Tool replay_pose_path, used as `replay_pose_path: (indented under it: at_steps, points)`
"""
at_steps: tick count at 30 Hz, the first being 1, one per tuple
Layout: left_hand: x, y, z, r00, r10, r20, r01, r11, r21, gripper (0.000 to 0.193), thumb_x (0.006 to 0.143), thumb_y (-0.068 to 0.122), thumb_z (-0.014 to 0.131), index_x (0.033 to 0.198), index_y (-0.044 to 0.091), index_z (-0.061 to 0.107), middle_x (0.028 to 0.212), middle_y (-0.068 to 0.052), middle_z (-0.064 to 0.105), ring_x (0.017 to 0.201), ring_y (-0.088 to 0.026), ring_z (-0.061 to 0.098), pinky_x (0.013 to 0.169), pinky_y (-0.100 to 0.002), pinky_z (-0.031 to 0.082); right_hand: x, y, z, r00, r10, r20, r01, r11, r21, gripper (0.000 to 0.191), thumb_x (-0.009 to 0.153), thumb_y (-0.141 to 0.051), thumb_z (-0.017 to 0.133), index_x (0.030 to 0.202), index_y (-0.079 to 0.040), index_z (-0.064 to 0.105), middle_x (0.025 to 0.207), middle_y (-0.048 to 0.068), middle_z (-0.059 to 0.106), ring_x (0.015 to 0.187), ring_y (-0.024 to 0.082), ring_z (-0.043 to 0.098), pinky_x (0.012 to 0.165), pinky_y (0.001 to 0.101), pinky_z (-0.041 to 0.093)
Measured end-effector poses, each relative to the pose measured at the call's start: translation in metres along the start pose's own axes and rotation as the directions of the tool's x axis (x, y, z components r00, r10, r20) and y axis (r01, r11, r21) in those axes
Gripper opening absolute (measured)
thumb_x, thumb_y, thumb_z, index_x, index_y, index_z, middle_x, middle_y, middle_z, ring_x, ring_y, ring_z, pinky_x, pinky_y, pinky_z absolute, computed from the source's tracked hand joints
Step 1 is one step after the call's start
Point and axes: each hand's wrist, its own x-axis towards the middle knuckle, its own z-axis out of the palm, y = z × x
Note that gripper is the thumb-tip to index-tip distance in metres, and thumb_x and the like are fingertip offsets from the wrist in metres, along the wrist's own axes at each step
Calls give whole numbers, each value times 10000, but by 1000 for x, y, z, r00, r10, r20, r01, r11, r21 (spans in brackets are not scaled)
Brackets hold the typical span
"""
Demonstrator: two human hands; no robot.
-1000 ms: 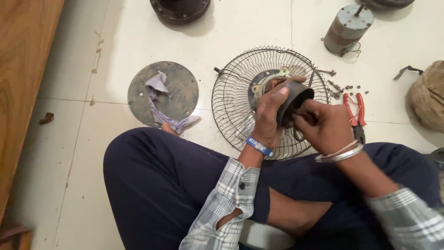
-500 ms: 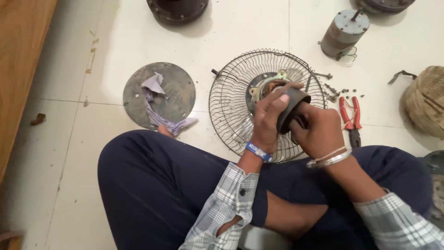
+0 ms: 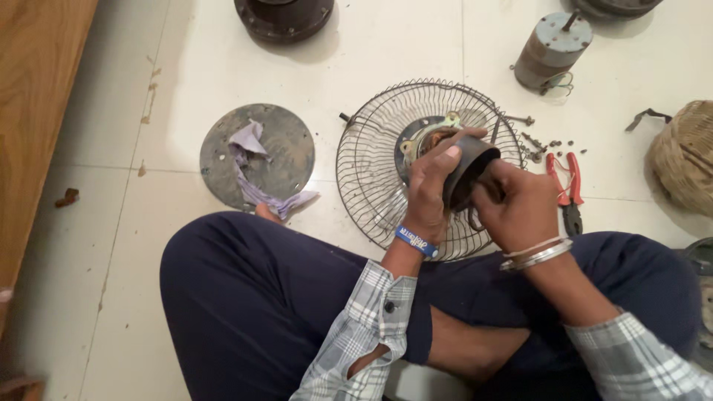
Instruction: The person sits on the floor and disassembles a table fan. They use pliers to loosen parts, remove the rear housing from the motor, pull the copper-wound stator out of the casing, and wipe components with a cloth.
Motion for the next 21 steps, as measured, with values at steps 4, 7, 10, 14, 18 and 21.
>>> replay_pose_path:
  at_steps: [4, 7, 10, 14, 18, 21]
  points:
    - [1, -2, -1, 1000, 16, -2, -16, 999, 34, 449, 1059, 247, 554, 1379, -57, 641, 1173, -117, 700, 1064, -168, 662, 1002, -290, 539, 7, 2, -9, 973, -232, 0, 230, 965, -124, 165, 847, -109, 748, 869, 12, 639, 679, 172, 628, 637, 339, 643, 583, 402, 489]
    - [-1, -3, -1, 999, 44, -3, -44, 995, 93, 437, 1049, 247, 550, 1355, -47, 657, 1158, -112, 709, 1045, -167, 668, 980, -292, 550, 6, -3, -2, 998, -69, 8, 69, 997, -29, 138, 824, -91, 730, 870, 14, 655, 645, 173, 614, 560, 289, 631, 553, 385, 491]
    - [-4, -4, 0, 994, 112, 14, -112, 970, 215, 413, 1046, 237, 562, 1332, -37, 675, 1152, -111, 714, 1039, -162, 669, 968, -290, 555, -1, -11, 11, 987, 158, 26, -159, 985, 70, 149, 845, -82, 751, 829, 32, 657, 607, 142, 613, 550, 208, 588, 532, 348, 477]
    - [-5, -3, 1, 986, 166, -9, -159, 958, 240, 401, 1040, 230, 568, 1324, -31, 679, 1149, -110, 719, 1045, -162, 669, 969, -292, 560, -6, -19, 19, 885, 418, 207, -457, 689, 563, 96, 838, -37, 725, 791, 16, 660, 671, 16, 668, 568, 55, 584, 495, 247, 456]
    - [-6, 1, 3, 985, 173, -15, -165, 960, 227, 416, 1045, 236, 564, 1343, -35, 670, 1141, -109, 714, 1032, -165, 661, 947, -293, 555, -5, -21, 16, 804, 485, 343, -580, 513, 633, 110, 827, -30, 751, 791, -8, 649, 648, 16, 619, 486, 53, 478, 422, 237, 340]
    - [-5, 4, 5, 981, 195, -13, -183, 939, 293, 433, 1040, 261, 548, 1327, -40, 669, 1144, -111, 720, 1040, -157, 668, 951, -292, 564, -4, -19, 14, 729, 525, 439, -660, 369, 655, 85, 808, -30, 742, 790, -24, 659, 620, 3, 607, 433, 66, 441, 387, 250, 305]
